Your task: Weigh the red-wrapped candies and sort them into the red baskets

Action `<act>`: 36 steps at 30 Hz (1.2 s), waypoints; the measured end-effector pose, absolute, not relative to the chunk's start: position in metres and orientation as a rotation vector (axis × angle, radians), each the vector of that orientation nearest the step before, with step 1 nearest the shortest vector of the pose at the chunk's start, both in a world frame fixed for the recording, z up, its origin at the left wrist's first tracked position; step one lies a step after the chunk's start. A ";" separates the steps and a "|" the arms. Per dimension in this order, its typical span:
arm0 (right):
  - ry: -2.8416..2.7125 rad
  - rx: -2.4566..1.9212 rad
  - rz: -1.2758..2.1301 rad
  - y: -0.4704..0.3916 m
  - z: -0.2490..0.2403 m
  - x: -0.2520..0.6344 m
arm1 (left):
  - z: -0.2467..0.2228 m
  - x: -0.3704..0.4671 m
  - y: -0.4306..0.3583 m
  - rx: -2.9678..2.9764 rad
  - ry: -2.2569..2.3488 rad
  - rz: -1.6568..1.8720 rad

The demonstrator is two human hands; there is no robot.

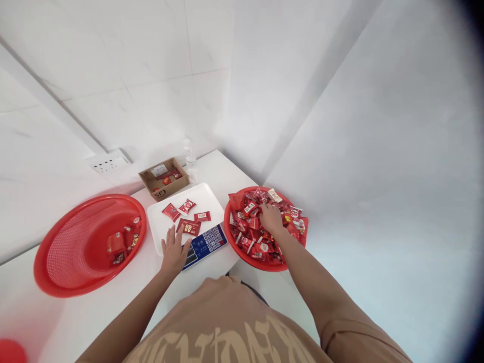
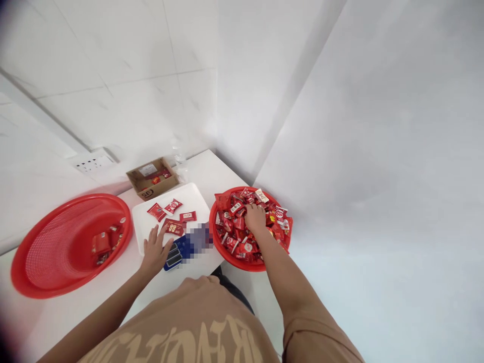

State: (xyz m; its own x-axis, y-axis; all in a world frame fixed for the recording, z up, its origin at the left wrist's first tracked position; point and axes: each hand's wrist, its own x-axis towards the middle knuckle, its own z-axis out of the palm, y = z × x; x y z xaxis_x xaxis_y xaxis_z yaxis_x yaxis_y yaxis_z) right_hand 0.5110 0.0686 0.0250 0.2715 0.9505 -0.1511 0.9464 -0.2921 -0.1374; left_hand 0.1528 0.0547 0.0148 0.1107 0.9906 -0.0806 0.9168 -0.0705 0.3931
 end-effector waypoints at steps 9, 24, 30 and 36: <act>-1.892 -2.608 0.392 0.069 0.030 0.514 | 0.015 0.161 0.054 2.087 1.774 0.341; -1.513 -2.223 0.195 0.058 0.039 0.496 | 0.015 0.150 0.034 2.028 1.755 0.269; -1.445 -1.713 1.113 0.070 0.034 0.394 | 0.014 0.153 0.030 2.046 1.747 0.260; -1.123 -1.460 1.494 0.082 0.032 0.338 | 0.016 0.145 0.028 2.059 1.766 0.271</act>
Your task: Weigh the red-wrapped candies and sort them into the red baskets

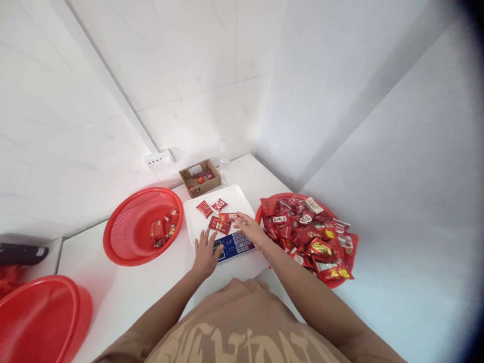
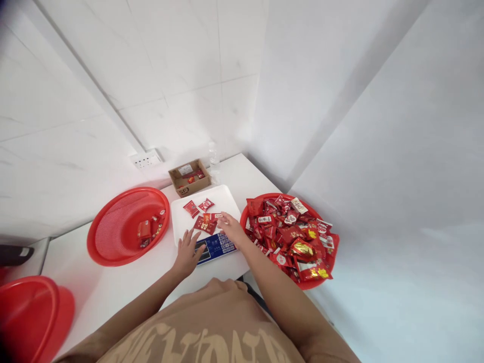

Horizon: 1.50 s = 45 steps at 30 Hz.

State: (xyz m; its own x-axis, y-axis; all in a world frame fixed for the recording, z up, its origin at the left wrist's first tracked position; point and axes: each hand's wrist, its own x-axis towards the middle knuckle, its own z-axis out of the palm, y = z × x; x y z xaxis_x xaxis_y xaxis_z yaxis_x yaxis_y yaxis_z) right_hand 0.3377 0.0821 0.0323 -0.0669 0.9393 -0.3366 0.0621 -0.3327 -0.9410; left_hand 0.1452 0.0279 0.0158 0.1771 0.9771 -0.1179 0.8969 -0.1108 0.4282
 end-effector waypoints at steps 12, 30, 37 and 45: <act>-2.099 -2.112 0.517 -0.021 -0.018 0.399 | 0.013 0.145 0.088 2.244 1.734 0.178; -2.119 -2.214 0.521 -0.028 -0.014 0.394 | 0.010 0.158 0.116 2.321 1.755 0.187; -2.140 -2.197 0.453 -0.030 -0.015 0.392 | 0.012 0.133 0.118 2.089 1.884 0.413; -2.138 -2.212 0.462 -0.029 -0.013 0.391 | 0.018 0.122 0.124 2.100 1.914 0.258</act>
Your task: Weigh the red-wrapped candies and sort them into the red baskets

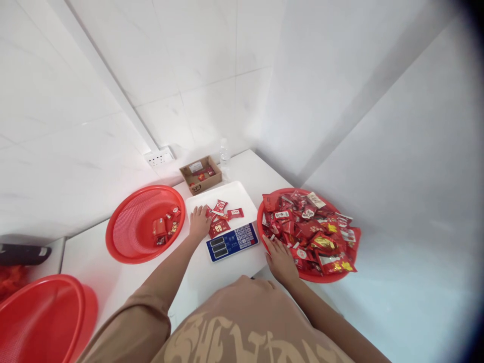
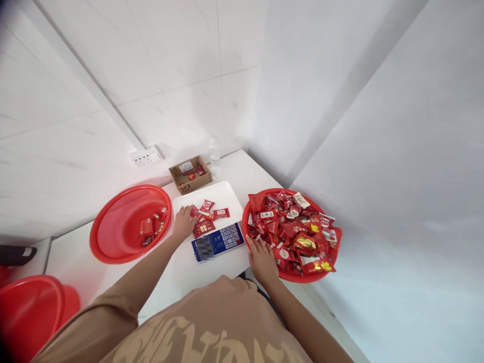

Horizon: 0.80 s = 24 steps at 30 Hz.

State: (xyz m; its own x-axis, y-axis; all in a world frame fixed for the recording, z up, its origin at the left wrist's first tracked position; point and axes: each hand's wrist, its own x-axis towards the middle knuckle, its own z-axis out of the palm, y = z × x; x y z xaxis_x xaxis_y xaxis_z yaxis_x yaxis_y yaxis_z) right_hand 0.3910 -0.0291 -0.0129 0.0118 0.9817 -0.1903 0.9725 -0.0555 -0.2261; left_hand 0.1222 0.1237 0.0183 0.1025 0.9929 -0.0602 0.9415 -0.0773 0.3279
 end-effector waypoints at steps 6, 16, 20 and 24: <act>-2.126 -2.213 0.467 -0.030 -0.014 0.391 | 0.019 0.178 0.116 2.464 1.497 0.206; -2.134 -2.213 0.441 -0.030 -0.015 0.392 | 0.024 0.220 0.121 2.434 1.295 0.179; -2.054 -2.134 0.373 -0.032 -0.022 0.394 | 0.036 0.223 0.088 2.322 1.276 0.211; -1.919 -1.898 0.340 -0.031 -0.014 0.395 | 0.037 0.216 0.047 2.181 1.131 0.148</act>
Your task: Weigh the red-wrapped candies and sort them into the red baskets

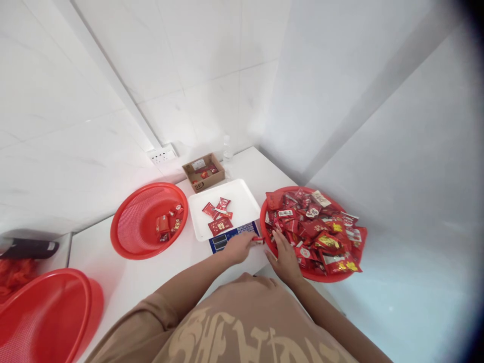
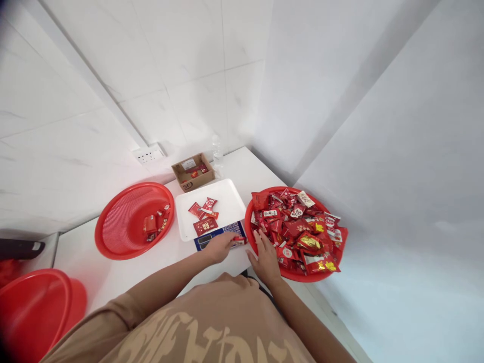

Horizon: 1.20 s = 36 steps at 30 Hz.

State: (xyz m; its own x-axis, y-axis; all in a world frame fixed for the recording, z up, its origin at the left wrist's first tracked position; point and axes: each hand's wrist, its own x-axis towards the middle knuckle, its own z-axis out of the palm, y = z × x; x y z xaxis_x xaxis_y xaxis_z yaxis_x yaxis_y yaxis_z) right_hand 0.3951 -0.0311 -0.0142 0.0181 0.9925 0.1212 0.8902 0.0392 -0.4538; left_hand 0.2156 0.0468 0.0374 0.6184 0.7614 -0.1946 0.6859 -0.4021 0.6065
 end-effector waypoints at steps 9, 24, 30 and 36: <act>-2.025 -1.790 1.013 -0.021 0.032 0.370 | 0.047 0.196 0.022 1.697 1.062 0.143; -1.445 -1.815 0.993 0.000 0.033 0.412 | 0.062 0.193 0.024 1.178 1.009 0.249; -1.851 -2.178 1.070 0.035 0.004 0.422 | 0.062 0.176 0.020 1.142 1.130 0.270; -1.851 -2.190 1.029 0.046 -0.013 0.416 | 0.061 0.168 0.013 1.090 1.182 0.283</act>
State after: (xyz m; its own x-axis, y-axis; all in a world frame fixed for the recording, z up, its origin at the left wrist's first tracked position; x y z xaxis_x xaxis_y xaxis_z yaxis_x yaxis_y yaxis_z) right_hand 0.4157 0.0464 -0.0125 0.0359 0.9035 -0.4271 0.8395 -0.2592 -0.4776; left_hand 0.1684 0.0135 0.0611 0.4113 0.6861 -0.6000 0.3403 0.4951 0.7994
